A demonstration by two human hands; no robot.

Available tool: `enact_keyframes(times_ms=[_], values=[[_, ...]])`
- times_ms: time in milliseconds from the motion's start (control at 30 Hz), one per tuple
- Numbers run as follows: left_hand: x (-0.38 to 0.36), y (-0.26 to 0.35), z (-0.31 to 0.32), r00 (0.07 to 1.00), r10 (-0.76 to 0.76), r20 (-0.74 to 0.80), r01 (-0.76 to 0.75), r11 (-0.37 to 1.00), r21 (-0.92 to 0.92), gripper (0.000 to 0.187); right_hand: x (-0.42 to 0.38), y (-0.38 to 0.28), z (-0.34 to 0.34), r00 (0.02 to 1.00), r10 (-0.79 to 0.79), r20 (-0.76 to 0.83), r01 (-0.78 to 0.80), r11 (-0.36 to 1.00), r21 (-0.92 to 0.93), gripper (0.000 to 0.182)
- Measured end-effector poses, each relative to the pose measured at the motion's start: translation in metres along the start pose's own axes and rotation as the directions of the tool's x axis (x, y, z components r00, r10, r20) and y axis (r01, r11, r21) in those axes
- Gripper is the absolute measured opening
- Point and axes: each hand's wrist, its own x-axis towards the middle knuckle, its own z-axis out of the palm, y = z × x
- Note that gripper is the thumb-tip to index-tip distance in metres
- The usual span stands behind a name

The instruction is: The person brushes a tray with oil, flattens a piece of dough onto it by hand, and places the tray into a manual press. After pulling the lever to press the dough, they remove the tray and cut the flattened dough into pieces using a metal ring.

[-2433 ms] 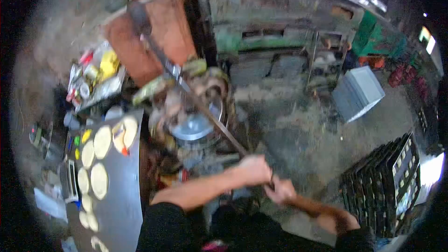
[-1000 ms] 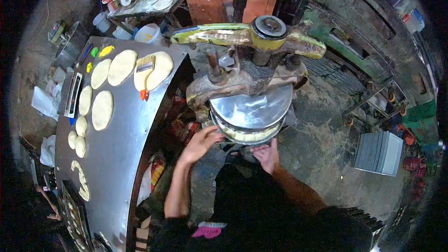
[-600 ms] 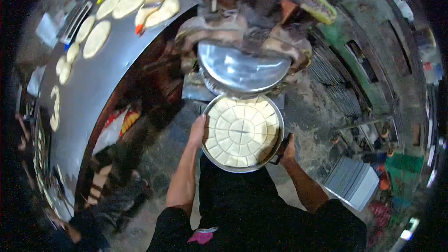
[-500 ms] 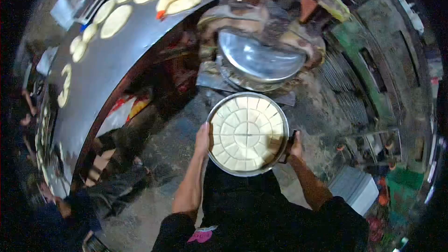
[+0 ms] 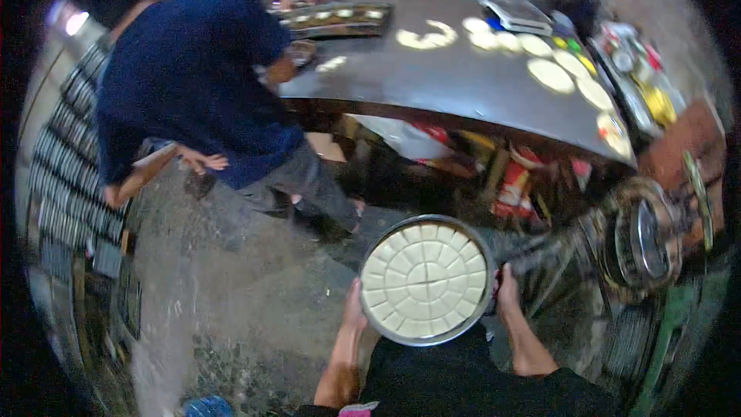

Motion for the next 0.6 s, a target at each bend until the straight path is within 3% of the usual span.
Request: enact_keyframes(times_ms=[67,133,167,233,400,433,467,500,533,600], values=[[0.002,-0.023,-0.026,0.998,0.049,-0.034,-0.052,0.994,-0.091,0.054,-0.002,-0.022,0.009,0.99,0.132,0.059,-0.131,0.991,-0.011,0.053],[0.011,-0.045,-0.036,0.961,0.219,-0.171,-0.194,0.969,0.154,0.055,-0.017,-0.055,0.005,0.951,0.186,0.247,-0.161,0.98,-0.115,0.056],[-0.013,-0.036,-0.011,0.94,0.245,-0.236,-0.219,0.967,0.131,0.055,0.0,-0.059,0.005,0.93,0.209,0.302,-0.165,0.972,-0.165,0.056],[-0.065,0.006,0.052,0.836,0.35,-0.422,-0.125,0.871,0.475,0.054,0.024,-0.052,0.007,0.794,0.353,0.496,-0.205,0.922,-0.327,0.058],[-0.062,-0.035,0.018,0.665,0.392,-0.636,-0.185,0.911,0.369,0.047,0.081,-0.059,0.06,0.641,0.548,0.538,-0.214,0.8,-0.56,0.058],[-0.069,-0.027,0.015,0.63,0.371,-0.682,-0.181,0.925,0.335,0.045,0.077,-0.057,0.08,0.635,0.524,0.568,-0.132,0.798,-0.588,0.056],[-0.072,-0.01,0.015,0.55,0.435,-0.713,-0.098,0.882,0.462,0.043,0.079,-0.068,0.116,0.631,0.485,0.605,-0.027,0.794,-0.608,0.054],[-0.072,0.001,0.009,0.509,0.407,-0.759,-0.183,0.912,0.366,0.044,0.07,-0.091,0.154,0.609,0.602,0.517,-0.175,0.737,-0.653,0.053],[-0.076,0.01,0.005,0.473,0.36,-0.805,-0.259,0.929,0.264,0.045,0.07,-0.095,0.187,0.551,0.597,0.583,-0.162,0.762,-0.627,0.053],[-0.083,0.047,0.004,0.403,0.346,-0.847,-0.304,0.924,0.232,0.05,0.096,-0.087,0.254,0.331,0.611,0.719,-0.08,0.778,-0.624,0.059]])
